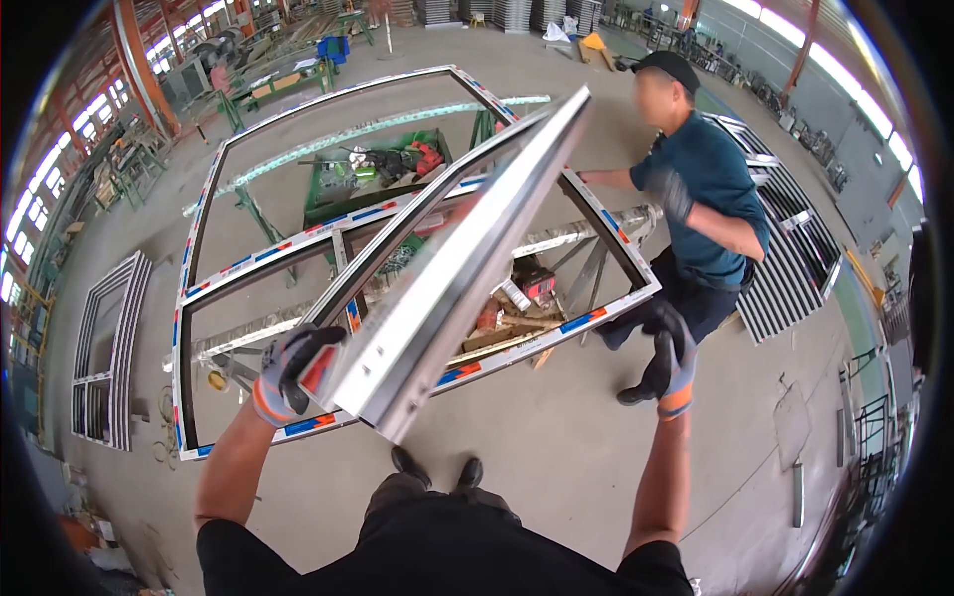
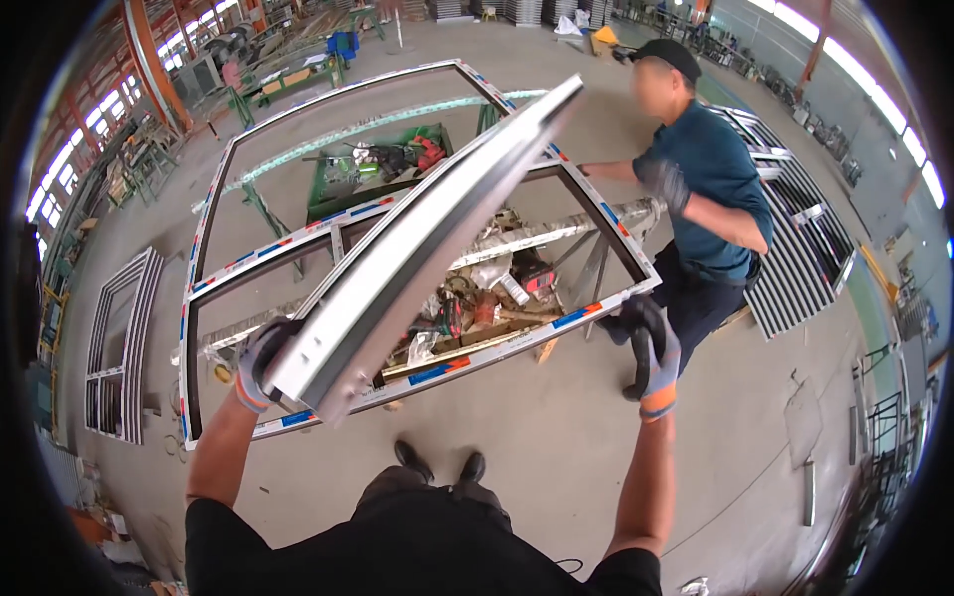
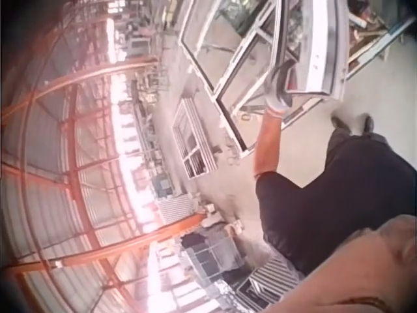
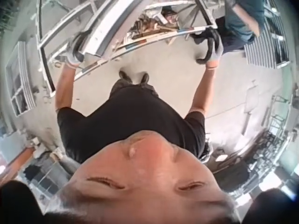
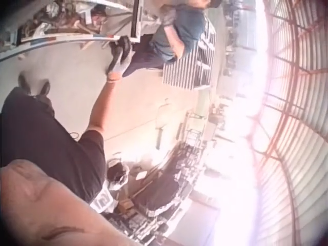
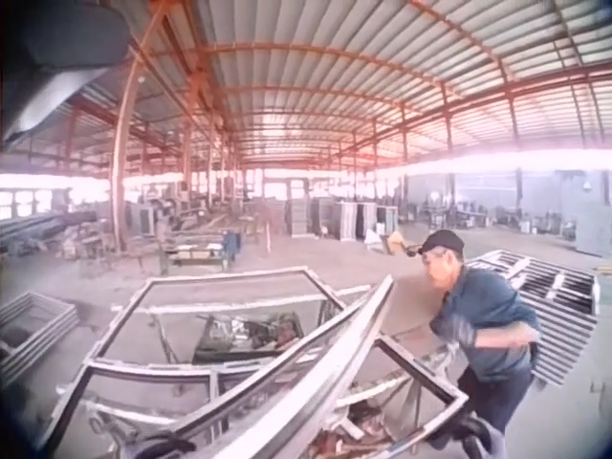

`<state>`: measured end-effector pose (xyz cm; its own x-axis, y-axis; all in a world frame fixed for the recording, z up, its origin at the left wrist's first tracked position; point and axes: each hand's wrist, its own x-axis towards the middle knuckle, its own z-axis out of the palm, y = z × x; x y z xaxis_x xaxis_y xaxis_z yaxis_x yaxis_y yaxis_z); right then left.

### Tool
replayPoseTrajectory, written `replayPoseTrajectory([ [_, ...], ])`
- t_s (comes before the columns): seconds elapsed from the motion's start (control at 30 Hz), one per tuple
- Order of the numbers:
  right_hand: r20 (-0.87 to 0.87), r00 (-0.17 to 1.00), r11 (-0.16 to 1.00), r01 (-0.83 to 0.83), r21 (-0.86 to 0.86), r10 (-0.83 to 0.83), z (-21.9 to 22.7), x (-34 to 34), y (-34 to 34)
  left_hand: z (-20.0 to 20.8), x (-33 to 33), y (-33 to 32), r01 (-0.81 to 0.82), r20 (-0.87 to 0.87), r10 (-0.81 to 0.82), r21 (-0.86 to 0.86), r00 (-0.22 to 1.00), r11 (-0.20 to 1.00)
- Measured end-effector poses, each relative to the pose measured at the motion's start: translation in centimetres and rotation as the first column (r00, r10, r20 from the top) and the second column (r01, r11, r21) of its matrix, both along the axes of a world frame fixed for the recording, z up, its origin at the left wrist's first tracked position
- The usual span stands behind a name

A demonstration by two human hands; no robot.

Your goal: Assembling and securing window frame components using tools like a drill and caulking gun.

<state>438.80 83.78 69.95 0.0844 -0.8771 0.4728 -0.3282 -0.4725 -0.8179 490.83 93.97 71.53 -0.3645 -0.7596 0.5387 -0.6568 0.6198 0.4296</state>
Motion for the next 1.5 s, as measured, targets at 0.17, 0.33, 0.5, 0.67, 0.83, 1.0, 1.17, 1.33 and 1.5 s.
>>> replayPoseTrajectory([
  [0.17, -0.343, 0.936, 0.928, -0.198, -0.314, 0.084, 9.7, 8.5, -4.5, 0.1, 1.6, -1.0, 0.186, 0.18, -0.185, 0.013, 0.966, 0.983],
  [0.33, -0.748, 0.625, 0.881, -0.457, -0.119, 0.223, 8.9, 16.0, -11.0, -1.5, 5.2, -2.2, 0.284, 0.317, -0.283, 0.044, 0.905, 0.958],
  [0.5, -0.884, 0.324, 0.827, -0.55, 0.114, 0.337, -0.4, 18.9, -16.0, -1.8, 9.1, -4.7, 0.339, 0.509, -0.348, 0.114, 0.788, 0.934],
  [0.67, -0.856, 0.285, 0.889, -0.3, 0.347, 0.431, -1.6, 25.7, -16.5, -4.8, 15.1, -6.6, 0.382, 0.568, -0.462, 0.263, 0.681, 0.886],
  [0.83, -0.861, 0.203, 0.874, -0.259, 0.412, 0.466, -4.3, 28.6, -14.5, -4.6, 17.1, -7.6, 0.262, 0.568, -0.616, 0.583, 0.546, 0.769],
  [1.0, -0.899, 0.28, 0.926, -0.271, 0.264, 0.338, -6.0, 26.9, -12.7, -8.1, 18.6, -9.4, 0.289, 0.51, -0.599, 0.561, 0.617, 0.776],
  [1.17, -0.906, 0.396, 0.985, 0.01, 0.169, 0.152, -8.3, 20.1, -15.4, -10.9, 18.3, -11.9, 0.146, 0.637, -0.39, 0.401, 0.665, 0.904],
  [1.33, -0.883, 0.464, 0.97, 0.175, 0.168, 0.069, -14.2, 15.0, -15.9, -14.3, 14.5, -14.7, 0.281, 0.523, -0.381, 0.263, 0.763, 0.923],
  [1.5, -0.849, 0.521, 0.962, 0.176, 0.206, 0.087, -17.9, 12.1, -17.2, -16.4, 11.2, -16.8, 0.268, 0.559, -0.391, 0.292, 0.731, 0.918],
])
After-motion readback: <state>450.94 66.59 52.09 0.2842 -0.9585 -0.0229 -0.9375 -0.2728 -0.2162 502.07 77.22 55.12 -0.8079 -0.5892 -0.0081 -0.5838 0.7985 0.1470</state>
